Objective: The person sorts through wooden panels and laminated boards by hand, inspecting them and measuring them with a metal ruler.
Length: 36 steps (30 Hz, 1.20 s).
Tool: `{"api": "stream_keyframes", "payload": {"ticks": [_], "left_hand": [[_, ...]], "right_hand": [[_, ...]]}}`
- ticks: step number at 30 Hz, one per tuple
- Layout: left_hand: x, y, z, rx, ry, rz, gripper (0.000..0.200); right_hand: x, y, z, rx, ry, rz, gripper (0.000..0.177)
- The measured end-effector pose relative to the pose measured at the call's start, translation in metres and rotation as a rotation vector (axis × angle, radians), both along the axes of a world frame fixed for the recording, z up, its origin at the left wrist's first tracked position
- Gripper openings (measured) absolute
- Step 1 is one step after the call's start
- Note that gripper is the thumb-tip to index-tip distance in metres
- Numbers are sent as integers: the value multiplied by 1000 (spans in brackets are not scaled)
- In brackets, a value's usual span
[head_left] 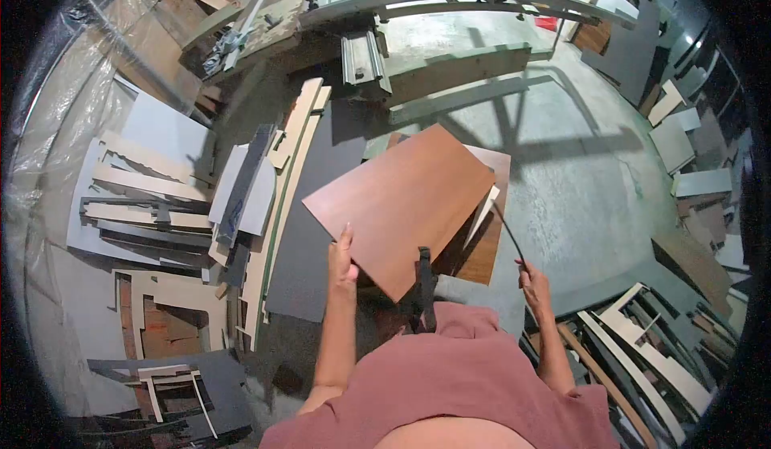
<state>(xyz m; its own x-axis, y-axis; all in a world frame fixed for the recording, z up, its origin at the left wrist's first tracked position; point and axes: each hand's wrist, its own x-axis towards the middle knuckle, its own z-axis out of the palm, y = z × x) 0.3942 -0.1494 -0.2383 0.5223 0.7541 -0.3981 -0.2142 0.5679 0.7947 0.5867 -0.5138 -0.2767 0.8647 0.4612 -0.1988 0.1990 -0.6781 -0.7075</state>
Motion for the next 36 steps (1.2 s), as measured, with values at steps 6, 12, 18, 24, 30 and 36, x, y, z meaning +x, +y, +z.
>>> {"api": "stream_keyframes", "payload": {"ticks": [6,12,18,24,30,36], "left_hand": [[-41,7,163,414,196,-22,38],[-62,-4,250,658,601,-60,34],[-61,-27,271,719,656,-140,34],[-57,-51,277,932,763,-324,28],[-63,-56,268,919,792,-308,28],[-68,-58,267,941,884,-263,26]], "right_hand": [[5,2,37,103,53,-72,41],[-2,48,81,245,77,159,61],[-23,115,202,486,-39,531,61],[-25,144,272,515,-446,836,60],[-6,137,224,372,-675,790,68],[63,138,104,34,-500,564,74]]}}
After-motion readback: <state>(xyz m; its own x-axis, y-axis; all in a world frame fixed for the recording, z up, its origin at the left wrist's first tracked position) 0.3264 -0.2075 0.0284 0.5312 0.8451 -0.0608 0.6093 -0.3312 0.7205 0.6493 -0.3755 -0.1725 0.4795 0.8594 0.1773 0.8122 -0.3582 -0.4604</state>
